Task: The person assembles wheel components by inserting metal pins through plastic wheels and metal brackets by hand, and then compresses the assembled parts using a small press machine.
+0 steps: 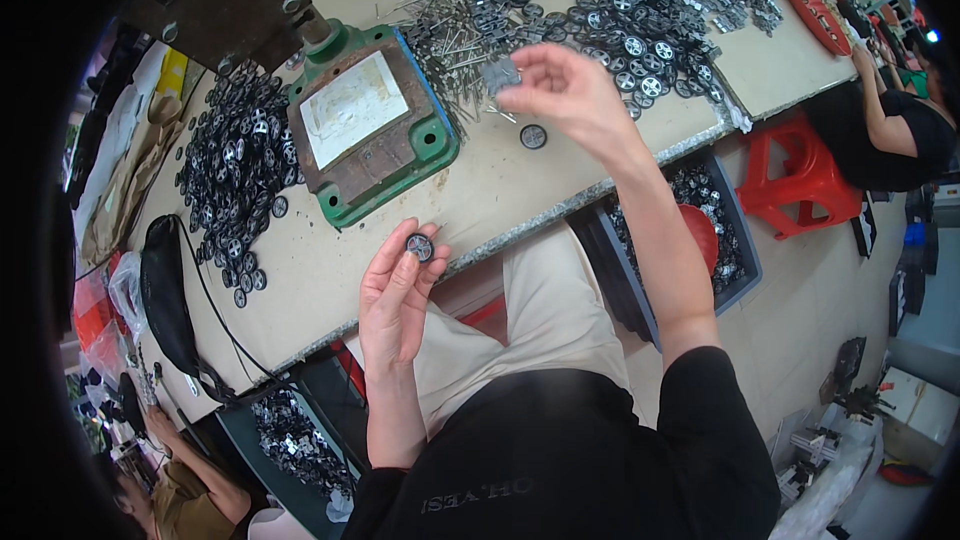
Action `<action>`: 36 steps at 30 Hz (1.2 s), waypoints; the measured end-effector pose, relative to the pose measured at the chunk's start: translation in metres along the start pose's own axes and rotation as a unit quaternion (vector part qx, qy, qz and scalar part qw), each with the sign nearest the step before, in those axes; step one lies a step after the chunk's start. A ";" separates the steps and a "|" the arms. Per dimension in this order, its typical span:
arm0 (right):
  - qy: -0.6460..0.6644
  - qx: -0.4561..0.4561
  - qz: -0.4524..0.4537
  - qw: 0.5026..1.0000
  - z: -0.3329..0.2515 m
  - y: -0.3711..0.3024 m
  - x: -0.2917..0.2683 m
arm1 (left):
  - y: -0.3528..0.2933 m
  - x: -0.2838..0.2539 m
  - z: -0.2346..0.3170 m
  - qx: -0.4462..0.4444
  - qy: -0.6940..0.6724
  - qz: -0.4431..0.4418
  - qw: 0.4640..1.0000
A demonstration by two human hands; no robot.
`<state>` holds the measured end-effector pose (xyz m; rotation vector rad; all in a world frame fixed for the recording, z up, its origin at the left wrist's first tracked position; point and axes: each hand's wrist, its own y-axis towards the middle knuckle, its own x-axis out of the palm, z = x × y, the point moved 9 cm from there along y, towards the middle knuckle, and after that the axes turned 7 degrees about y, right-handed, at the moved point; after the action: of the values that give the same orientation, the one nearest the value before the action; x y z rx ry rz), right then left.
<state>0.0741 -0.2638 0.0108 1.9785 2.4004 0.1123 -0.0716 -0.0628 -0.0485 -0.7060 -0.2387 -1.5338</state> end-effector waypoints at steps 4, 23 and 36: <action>0.079 0.133 -0.008 0.988 0.018 -0.049 0.025 | -0.002 0.005 0.006 0.030 0.035 0.015 0.999; 0.161 0.047 -0.084 0.982 0.022 -0.081 0.059 | -0.005 0.007 0.008 0.067 0.106 0.031 0.992; 0.151 0.073 -0.084 0.982 0.029 -0.081 0.061 | -0.008 0.004 0.010 0.098 0.157 0.044 0.982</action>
<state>-0.0154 -0.2181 -0.0224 1.9270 2.8293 0.2563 -0.0757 -0.0592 -0.0363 -0.3094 -0.1169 -1.4896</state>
